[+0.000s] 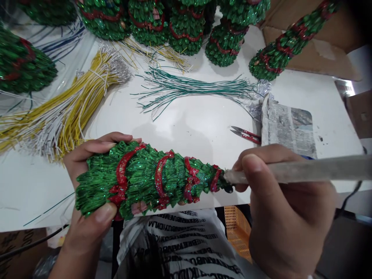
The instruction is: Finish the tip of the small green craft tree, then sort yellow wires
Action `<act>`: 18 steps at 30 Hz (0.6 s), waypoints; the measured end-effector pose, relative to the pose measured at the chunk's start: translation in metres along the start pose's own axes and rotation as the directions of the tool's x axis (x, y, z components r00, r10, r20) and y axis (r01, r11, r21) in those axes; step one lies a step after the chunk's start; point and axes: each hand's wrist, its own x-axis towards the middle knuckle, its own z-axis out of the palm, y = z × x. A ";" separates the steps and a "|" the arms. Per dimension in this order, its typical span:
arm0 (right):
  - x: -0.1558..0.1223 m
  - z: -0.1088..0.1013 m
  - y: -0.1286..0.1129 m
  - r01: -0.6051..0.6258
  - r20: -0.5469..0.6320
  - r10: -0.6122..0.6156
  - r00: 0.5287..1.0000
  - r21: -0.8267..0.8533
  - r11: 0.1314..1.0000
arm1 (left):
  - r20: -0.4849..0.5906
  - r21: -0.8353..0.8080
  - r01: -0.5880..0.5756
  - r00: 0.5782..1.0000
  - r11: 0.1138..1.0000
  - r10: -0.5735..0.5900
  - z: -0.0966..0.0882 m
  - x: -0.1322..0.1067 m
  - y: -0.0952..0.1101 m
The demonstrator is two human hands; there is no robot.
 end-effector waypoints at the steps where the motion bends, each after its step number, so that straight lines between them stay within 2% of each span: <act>1: 0.001 0.000 0.002 -0.009 -0.007 0.009 1.000 0.006 1.000 | 0.013 0.003 -0.013 1.000 1.000 0.013 0.000 0.000 0.000; 7: 0.007 0.001 0.014 -0.132 -0.043 0.137 0.990 0.112 0.985 | 0.094 0.019 -0.053 0.994 0.998 0.051 -0.003 0.000 -0.006; 10: 0.007 0.003 0.015 -0.185 -0.061 0.199 0.978 0.183 0.965 | 0.101 0.011 -0.069 0.993 0.998 0.068 -0.004 -0.001 -0.007; 15: 0.009 0.003 0.016 -0.231 -0.055 0.247 0.967 0.201 0.952 | 0.070 0.034 0.002 0.998 0.999 -0.005 -0.003 -0.003 -0.003; 18: 0.012 0.002 0.021 -0.257 0.005 0.260 0.966 0.185 0.949 | 0.056 0.043 0.048 0.997 0.998 -0.051 -0.002 -0.002 -0.001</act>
